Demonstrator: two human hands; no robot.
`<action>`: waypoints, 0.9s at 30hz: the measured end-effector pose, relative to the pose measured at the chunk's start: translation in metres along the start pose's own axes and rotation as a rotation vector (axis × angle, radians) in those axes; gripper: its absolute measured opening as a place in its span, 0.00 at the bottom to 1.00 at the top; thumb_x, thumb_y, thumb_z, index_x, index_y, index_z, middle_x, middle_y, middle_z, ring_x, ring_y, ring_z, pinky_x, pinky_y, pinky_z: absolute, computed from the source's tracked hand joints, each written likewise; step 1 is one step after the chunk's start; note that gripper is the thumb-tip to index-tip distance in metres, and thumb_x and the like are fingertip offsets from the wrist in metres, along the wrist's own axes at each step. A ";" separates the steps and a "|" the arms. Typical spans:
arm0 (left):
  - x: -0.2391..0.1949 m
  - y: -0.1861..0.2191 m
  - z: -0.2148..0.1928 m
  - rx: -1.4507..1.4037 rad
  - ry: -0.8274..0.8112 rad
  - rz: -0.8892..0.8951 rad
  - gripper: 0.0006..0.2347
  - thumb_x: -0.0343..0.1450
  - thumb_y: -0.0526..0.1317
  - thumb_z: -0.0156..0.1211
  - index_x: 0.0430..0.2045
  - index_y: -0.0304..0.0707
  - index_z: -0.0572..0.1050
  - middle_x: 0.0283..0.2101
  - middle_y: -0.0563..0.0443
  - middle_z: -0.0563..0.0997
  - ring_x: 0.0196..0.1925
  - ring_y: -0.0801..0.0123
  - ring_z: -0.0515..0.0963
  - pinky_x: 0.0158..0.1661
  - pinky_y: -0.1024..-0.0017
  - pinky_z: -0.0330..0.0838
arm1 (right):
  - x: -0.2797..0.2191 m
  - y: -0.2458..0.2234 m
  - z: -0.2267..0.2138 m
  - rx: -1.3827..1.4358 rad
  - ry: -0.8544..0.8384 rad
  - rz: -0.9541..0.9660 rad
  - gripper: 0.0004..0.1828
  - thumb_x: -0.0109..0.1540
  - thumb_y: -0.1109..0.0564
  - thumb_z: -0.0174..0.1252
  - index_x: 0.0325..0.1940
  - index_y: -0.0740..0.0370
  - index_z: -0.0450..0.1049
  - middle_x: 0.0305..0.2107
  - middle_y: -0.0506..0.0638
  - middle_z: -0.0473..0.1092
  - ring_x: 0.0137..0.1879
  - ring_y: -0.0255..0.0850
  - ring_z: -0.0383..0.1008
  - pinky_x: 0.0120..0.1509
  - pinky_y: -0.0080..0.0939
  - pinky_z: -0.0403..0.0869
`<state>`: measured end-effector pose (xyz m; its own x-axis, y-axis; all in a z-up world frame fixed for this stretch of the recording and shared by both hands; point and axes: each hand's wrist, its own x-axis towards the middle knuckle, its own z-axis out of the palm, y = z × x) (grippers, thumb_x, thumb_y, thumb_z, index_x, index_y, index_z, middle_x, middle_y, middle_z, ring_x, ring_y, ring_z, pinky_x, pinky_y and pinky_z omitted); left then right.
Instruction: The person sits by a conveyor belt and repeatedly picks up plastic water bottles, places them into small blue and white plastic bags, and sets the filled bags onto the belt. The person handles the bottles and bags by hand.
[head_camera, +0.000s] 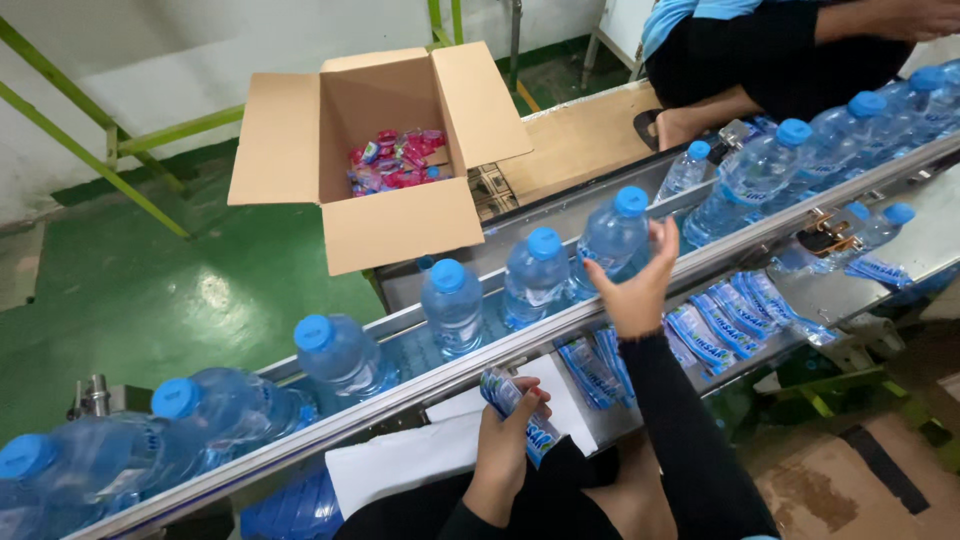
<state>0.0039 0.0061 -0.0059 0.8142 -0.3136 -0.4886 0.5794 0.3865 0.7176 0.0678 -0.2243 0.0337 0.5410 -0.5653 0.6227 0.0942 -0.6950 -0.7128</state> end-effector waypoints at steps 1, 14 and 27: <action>0.003 -0.005 -0.003 0.037 -0.006 -0.003 0.08 0.71 0.31 0.59 0.41 0.28 0.79 0.31 0.39 0.80 0.30 0.60 0.78 0.37 0.67 0.71 | -0.008 -0.009 -0.006 0.062 0.046 -0.095 0.56 0.58 0.52 0.72 0.76 0.70 0.41 0.69 0.71 0.52 0.75 0.62 0.56 0.79 0.56 0.58; -0.005 -0.119 -0.050 1.770 -0.830 0.454 0.21 0.68 0.58 0.62 0.39 0.39 0.71 0.35 0.42 0.79 0.34 0.40 0.81 0.33 0.43 0.72 | -0.249 0.098 -0.106 -0.239 -0.056 0.254 0.33 0.62 0.60 0.58 0.69 0.76 0.59 0.60 0.70 0.62 0.69 0.60 0.61 0.75 0.55 0.60; -0.015 -0.136 -0.041 1.833 -0.811 0.469 0.18 0.73 0.53 0.51 0.45 0.38 0.73 0.37 0.42 0.82 0.35 0.39 0.83 0.31 0.44 0.74 | -0.195 0.122 -0.159 0.132 0.336 0.525 0.41 0.73 0.73 0.46 0.80 0.52 0.31 0.61 0.68 0.59 0.50 0.54 0.71 0.60 0.53 0.73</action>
<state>-0.0856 -0.0066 -0.1164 0.3615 -0.8997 -0.2447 -0.7466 -0.4366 0.5020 -0.1584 -0.2696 -0.1232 0.2535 -0.9393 0.2314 0.0013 -0.2389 -0.9711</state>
